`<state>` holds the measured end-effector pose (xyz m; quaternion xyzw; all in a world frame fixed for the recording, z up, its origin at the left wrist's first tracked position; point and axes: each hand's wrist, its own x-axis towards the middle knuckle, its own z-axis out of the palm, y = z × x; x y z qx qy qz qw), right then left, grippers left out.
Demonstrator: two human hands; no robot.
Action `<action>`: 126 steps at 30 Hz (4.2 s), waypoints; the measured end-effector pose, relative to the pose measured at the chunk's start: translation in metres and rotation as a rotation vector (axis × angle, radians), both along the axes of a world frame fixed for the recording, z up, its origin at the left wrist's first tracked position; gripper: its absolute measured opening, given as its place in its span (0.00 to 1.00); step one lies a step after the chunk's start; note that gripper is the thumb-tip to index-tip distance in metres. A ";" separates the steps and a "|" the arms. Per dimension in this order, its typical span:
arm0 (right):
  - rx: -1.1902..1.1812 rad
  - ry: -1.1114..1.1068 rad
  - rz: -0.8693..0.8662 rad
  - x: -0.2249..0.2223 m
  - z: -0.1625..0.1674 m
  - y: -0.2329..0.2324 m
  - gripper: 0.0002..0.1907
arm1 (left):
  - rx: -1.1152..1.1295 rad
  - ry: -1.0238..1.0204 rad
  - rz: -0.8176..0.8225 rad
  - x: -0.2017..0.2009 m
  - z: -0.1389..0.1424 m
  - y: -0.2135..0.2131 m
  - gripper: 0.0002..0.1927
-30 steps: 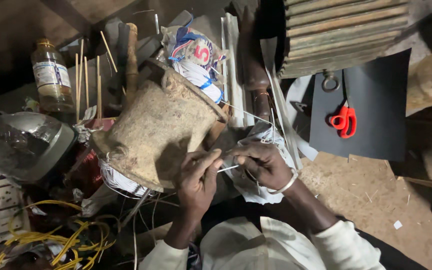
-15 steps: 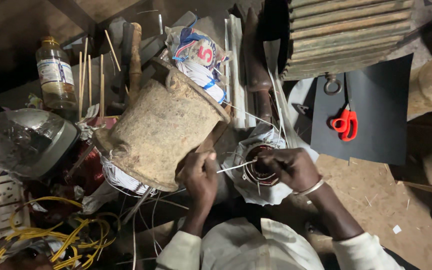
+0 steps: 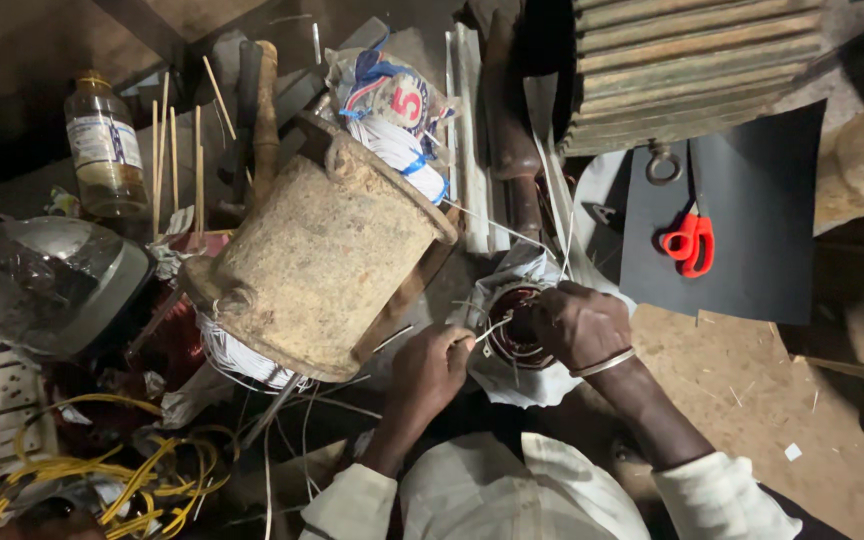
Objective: The person cuts gray insulating sheet material with scissors and fits pieces into the slots of a copper-wound motor armature, pressing them in by hand. They then use a green-handled screwdriver to tuck and seat the windings and insulation, working around the armature one section at a time.
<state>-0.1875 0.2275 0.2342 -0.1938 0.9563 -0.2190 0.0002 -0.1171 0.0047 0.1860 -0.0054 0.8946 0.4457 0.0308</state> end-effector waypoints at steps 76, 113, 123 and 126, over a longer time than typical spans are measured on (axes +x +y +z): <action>-0.130 -0.121 -0.140 0.019 -0.025 -0.031 0.09 | -0.240 -0.007 -0.206 -0.023 -0.111 -0.004 0.11; -0.535 -0.286 0.101 -0.030 -0.052 0.006 0.09 | -0.295 -0.215 0.630 0.013 -0.121 -0.028 0.17; -0.210 0.098 0.290 -0.027 -0.055 0.036 0.20 | -0.273 -0.075 0.641 0.023 -0.106 -0.030 0.15; -0.164 0.080 0.289 -0.025 -0.046 0.033 0.21 | -0.265 -0.060 0.725 0.017 -0.123 -0.026 0.15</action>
